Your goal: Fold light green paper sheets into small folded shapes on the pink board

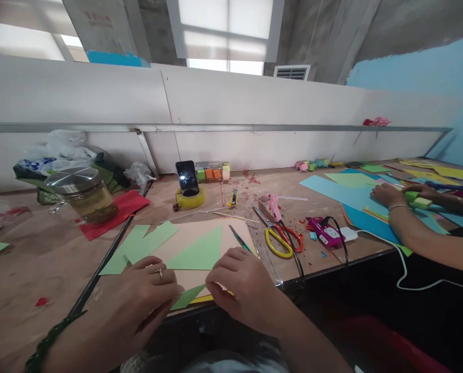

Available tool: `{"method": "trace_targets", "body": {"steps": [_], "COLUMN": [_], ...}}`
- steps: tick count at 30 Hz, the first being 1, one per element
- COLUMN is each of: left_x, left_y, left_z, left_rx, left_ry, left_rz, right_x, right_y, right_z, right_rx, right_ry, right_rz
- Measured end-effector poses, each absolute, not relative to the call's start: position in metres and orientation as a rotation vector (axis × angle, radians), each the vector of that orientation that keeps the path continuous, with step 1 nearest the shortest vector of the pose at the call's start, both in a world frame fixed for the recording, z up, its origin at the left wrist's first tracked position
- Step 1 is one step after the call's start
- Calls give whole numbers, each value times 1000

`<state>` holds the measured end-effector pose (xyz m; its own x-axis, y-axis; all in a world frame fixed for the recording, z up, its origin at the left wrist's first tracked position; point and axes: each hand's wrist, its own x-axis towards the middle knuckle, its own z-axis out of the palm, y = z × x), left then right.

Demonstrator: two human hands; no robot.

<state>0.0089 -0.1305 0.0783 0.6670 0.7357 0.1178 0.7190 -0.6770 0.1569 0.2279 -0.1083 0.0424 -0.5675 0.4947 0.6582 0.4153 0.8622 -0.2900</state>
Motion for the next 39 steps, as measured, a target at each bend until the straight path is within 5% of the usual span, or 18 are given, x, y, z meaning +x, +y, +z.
{"method": "trace_targets", "body": {"steps": [19, 29, 39], "left_x": [2, 18, -13], "left_y": [-122, -127, -136], "left_z": [57, 60, 64], "left_rx": [2758, 2776, 2726], "left_ry": [1301, 1205, 1168], "left_rz": [315, 232, 338], "right_x": [247, 225, 248], "right_y": [-101, -122, -121], "right_z": [30, 35, 23], "right_rx": [-704, -763, -757], "right_ry": [-2223, -2237, -2295], "right_rz": [175, -131, 132]}}
